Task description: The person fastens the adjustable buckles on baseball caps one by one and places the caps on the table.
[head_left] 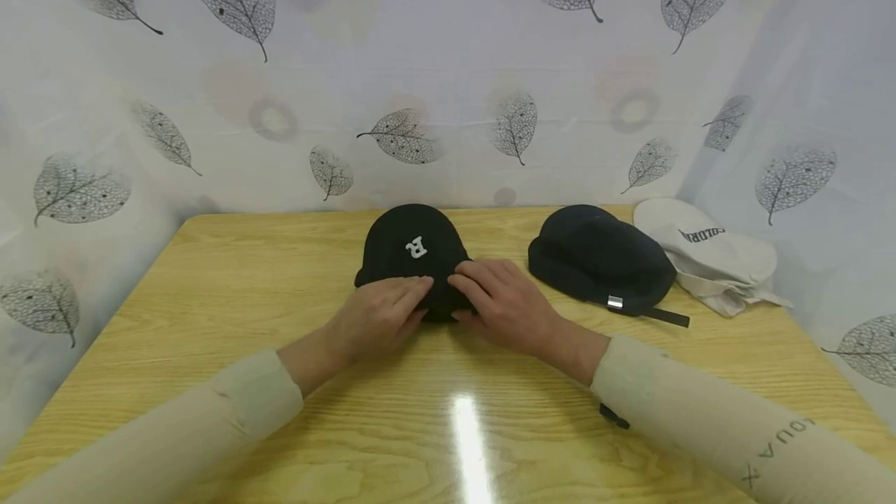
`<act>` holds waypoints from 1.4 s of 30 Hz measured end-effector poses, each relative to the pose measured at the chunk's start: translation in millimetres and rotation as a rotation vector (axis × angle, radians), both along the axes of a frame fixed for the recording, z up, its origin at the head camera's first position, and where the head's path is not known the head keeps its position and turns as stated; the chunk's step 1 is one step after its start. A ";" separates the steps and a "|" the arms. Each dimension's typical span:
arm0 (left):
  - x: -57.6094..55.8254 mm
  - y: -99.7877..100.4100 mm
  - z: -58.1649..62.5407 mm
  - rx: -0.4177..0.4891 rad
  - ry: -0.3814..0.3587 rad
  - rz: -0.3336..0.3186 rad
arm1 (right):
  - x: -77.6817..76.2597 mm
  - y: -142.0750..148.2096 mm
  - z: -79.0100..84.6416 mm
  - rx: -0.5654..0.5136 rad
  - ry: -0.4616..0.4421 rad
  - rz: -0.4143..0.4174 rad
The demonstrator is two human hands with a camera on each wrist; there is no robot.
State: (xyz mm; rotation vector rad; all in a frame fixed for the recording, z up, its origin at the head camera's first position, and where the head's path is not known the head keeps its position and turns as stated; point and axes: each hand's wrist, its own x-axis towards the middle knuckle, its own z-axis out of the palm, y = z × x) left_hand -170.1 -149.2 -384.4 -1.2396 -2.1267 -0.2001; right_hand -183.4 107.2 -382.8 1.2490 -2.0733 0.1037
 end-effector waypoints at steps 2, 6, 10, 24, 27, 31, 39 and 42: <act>2.0 -1.4 1.0 -0.031 -0.036 0.104 | -0.2 0.5 -0.1 0.034 -0.017 -0.016; 7.9 -8.8 2.6 -0.125 -0.159 0.335 | -0.5 1.5 -1.0 0.104 -0.043 -0.035; 12.8 -18.3 2.0 -0.181 -0.308 0.517 | -1.5 1.8 -2.4 0.129 -0.042 -0.042; -1.3 -9.8 -6.7 -0.067 -0.672 0.418 | -5.6 14.1 -3.4 0.093 -0.055 -0.009; -6.3 -2.3 -5.3 -0.040 -0.734 0.410 | -5.3 21.4 -2.4 0.080 -0.057 -0.017; -13.1 11.1 -3.6 -0.004 -0.799 0.389 | -8.0 34.4 -4.3 0.068 -0.071 -0.039; -23.8 36.7 -0.1 0.025 -0.880 0.354 | -12.0 57.5 -5.8 0.055 -0.089 -0.093; -27.1 41.2 1.9 0.033 -0.919 0.331 | -12.0 62.8 -5.9 0.041 -0.086 -0.104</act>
